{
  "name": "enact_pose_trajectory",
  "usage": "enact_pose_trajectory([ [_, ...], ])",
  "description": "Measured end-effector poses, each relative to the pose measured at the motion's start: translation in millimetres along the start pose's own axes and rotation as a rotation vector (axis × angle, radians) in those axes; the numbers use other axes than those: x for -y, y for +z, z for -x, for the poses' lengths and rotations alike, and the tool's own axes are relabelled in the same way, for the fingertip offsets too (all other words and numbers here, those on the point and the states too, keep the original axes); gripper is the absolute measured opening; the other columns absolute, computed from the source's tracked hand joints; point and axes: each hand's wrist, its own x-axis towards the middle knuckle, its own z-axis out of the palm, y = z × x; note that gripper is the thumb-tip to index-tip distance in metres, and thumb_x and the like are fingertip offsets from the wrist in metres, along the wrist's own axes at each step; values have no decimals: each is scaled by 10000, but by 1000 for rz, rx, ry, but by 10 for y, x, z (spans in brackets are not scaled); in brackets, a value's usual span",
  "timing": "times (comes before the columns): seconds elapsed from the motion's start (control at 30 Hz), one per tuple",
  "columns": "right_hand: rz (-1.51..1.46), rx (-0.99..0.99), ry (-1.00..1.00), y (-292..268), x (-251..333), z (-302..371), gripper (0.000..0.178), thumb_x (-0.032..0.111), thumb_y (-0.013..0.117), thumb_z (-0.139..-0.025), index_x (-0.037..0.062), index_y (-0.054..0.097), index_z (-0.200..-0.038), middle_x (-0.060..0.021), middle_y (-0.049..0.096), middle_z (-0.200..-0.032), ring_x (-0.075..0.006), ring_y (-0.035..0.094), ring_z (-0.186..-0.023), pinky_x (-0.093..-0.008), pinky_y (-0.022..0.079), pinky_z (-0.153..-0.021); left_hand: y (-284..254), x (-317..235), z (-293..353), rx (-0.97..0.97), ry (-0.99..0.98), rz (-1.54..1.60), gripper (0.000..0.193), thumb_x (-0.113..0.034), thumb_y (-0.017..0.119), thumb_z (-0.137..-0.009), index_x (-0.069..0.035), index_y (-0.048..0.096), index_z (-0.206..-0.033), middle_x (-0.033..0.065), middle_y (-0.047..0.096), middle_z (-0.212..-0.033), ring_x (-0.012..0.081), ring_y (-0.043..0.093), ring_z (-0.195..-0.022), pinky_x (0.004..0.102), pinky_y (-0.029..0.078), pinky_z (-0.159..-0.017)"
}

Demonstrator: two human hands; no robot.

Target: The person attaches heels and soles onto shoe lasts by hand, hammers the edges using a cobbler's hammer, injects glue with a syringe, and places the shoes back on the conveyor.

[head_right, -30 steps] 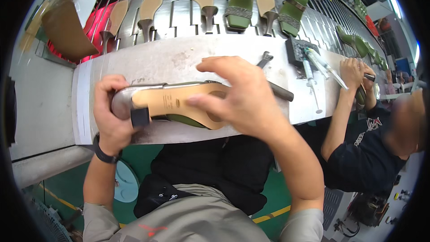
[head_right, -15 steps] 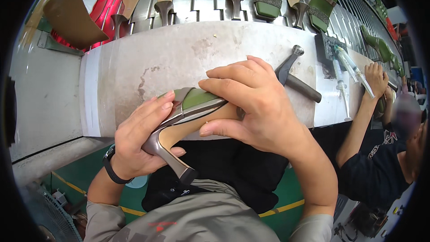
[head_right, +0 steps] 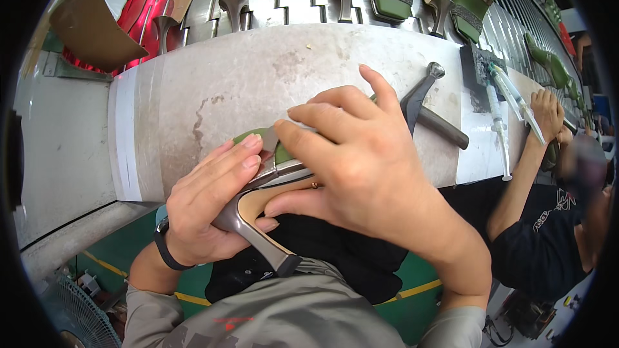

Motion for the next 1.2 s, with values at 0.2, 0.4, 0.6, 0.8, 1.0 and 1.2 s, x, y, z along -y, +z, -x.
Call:
enact_pose_trajectory([
  [0.2,-3,-33,-21,61,33,17,741,581,871,-638,61,762,-1154,-59,775,-1071,-229,727,-936,-540,471,-1046,111,-2,32,-41,18,-35,583,-215,888,-834,24,658,-1313,264,714,-1298,379,706,-1234,505,525,-1084],
  [0.4,-10,-46,-42,60,15,2,704,581,863,-666,51,770,-1120,-74,788,-1049,-231,745,-904,-523,500,-1016,140,-4,33,-56,36,-36,567,-205,881,-840,16,659,-1314,254,713,-1307,374,700,-1248,507,525,-1081],
  [0.6,-5,-37,-25,59,62,18,679,568,868,-661,46,779,-1086,-91,797,-1045,-248,764,-934,-542,497,-1035,187,-2,80,-62,40,-35,583,-192,885,-828,10,651,-1322,250,709,-1320,373,694,-1259,511,521,-1084],
  [0.8,48,142,72,-132,183,-87,664,517,896,-626,55,788,-1089,-100,797,-1055,-251,763,-969,-592,432,-1131,288,-49,140,-119,29,-74,579,-164,873,-819,18,652,-1323,241,700,-1335,377,695,-1254,523,511,-1080],
  [1.0,28,128,85,-81,-3,44,663,514,899,-617,83,795,-1110,-88,779,-1177,-269,715,-1155,-648,366,-1173,488,-96,122,-207,63,-176,730,-198,888,-819,62,563,-1418,291,664,-1372,415,665,-1286,547,497,-1088],
  [1.2,177,-188,-168,103,-281,374,736,618,793,-728,66,754,-1212,-108,726,-1289,-352,662,-1228,-616,376,-1147,395,-170,-4,73,-7,-136,881,-134,868,-773,27,463,-1538,285,509,-1561,427,517,-1449,591,355,-1193],
])
